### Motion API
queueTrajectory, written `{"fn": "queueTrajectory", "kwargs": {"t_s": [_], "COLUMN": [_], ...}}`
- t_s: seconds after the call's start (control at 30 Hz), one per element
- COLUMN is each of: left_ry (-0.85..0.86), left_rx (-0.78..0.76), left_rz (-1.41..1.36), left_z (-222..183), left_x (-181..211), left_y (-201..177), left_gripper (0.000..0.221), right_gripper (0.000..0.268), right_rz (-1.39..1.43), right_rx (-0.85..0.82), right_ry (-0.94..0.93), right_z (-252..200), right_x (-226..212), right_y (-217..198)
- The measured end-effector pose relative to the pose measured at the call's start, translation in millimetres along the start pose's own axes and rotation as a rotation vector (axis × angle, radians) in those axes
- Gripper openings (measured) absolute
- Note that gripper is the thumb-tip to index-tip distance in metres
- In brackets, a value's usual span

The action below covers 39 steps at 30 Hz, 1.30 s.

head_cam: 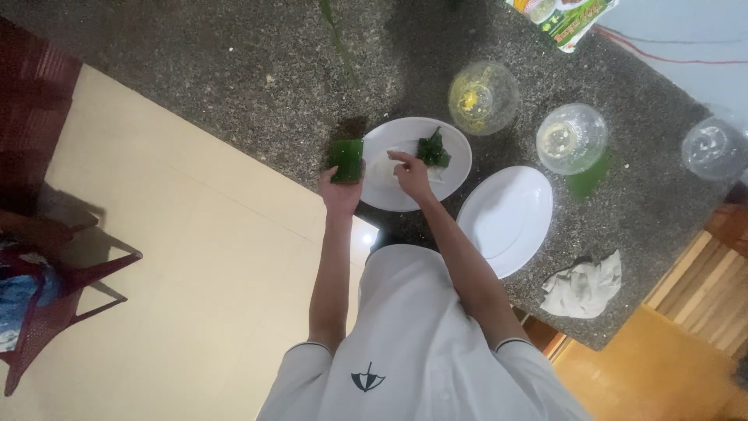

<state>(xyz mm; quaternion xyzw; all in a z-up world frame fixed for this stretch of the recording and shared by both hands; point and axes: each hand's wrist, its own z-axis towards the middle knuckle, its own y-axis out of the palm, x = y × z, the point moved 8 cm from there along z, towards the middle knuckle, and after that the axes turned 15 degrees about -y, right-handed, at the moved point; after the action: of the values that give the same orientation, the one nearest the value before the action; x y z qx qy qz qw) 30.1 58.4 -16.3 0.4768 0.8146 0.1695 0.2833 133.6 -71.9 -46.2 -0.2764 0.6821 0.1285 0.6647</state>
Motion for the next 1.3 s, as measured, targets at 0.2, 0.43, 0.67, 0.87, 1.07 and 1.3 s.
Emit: {"fn": "queueTrajectory", "kwargs": {"t_s": [0.2,0.43,0.67,0.87,1.07,1.3], "left_ry": [-0.040,-0.159,-0.001,0.236,0.064,0.502], "left_rx": [-0.083,-0.047,0.066,0.256,0.184,0.095], "left_rz": [0.028,0.149,0.573,1.787,1.084,1.865], "left_z": [-14,14,19,-48,-38,-60], "left_x": [-11,-6,-5,-32,-23,-29], "left_y": [18,-6,-17,49,28,50], "left_gripper": [0.056,0.045,0.021,0.028,0.020,0.020], "right_gripper": [0.023,0.027,0.067,0.073,0.023,0.021], "right_rz": [-0.083,-0.008,0.018,-0.081,-0.128,-0.129], "right_rx": [0.019,-0.047,-0.028,-0.057,0.067,0.198], "right_ry": [0.110,0.028,-0.004,0.088,-0.029,0.064], "right_z": [-6,-4,-2,8,11,-8], "right_x": [16,14,-51,-44,-19,-7], "right_y": [-3,7,1,9,4,-36]}}
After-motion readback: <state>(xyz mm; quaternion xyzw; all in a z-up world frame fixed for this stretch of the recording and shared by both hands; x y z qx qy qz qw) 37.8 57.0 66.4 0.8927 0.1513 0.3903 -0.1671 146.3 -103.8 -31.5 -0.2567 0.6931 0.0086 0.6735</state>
